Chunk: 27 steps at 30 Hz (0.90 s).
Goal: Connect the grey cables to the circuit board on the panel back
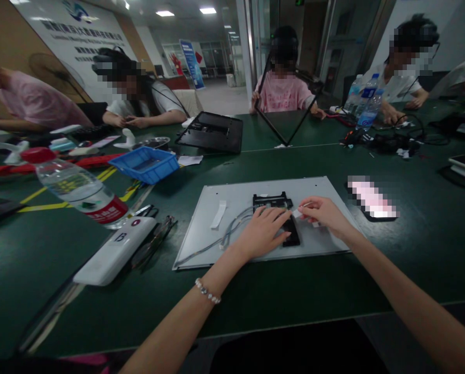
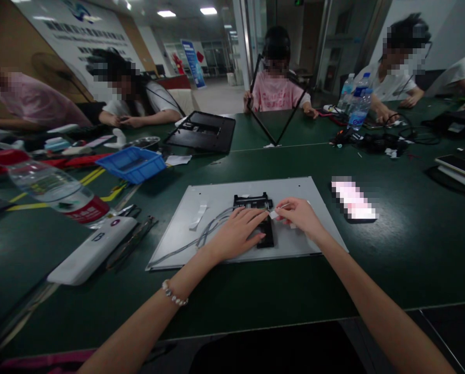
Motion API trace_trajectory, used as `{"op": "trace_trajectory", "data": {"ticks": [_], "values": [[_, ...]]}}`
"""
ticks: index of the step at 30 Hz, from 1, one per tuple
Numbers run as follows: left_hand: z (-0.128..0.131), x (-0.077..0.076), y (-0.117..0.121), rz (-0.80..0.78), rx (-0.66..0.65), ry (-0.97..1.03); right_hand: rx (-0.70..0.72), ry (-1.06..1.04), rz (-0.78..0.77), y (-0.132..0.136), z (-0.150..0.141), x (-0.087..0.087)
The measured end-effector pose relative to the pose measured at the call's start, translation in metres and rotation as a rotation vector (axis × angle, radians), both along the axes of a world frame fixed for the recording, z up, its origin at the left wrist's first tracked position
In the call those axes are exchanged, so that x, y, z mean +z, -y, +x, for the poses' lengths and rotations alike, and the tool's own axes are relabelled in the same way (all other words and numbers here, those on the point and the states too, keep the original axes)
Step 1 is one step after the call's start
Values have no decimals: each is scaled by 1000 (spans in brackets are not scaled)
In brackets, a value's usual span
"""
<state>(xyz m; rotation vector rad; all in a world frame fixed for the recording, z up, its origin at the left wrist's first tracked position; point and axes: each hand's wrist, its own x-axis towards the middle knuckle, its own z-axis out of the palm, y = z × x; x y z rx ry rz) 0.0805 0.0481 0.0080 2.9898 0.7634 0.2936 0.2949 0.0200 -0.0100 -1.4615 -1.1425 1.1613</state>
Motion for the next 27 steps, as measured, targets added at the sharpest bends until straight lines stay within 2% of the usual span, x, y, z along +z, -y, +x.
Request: {"op": "trace_trajectory", "data": {"ticks": [8, 12, 18, 21, 27], "values": [[1, 3, 4, 54, 24, -51, 4, -46, -21, -3, -6, -9], [3, 2, 4, 92, 31, -68, 35, 127, 39, -4, -7, -15], [8, 2, 6, 124, 48, -94, 66, 444, 253, -3, -7, -15], [10, 2, 7, 133, 50, -105, 52, 557, 276, -1, -8, -14], [10, 0, 8, 152, 61, -128, 68, 637, 295, 1, -9, -14]]}}
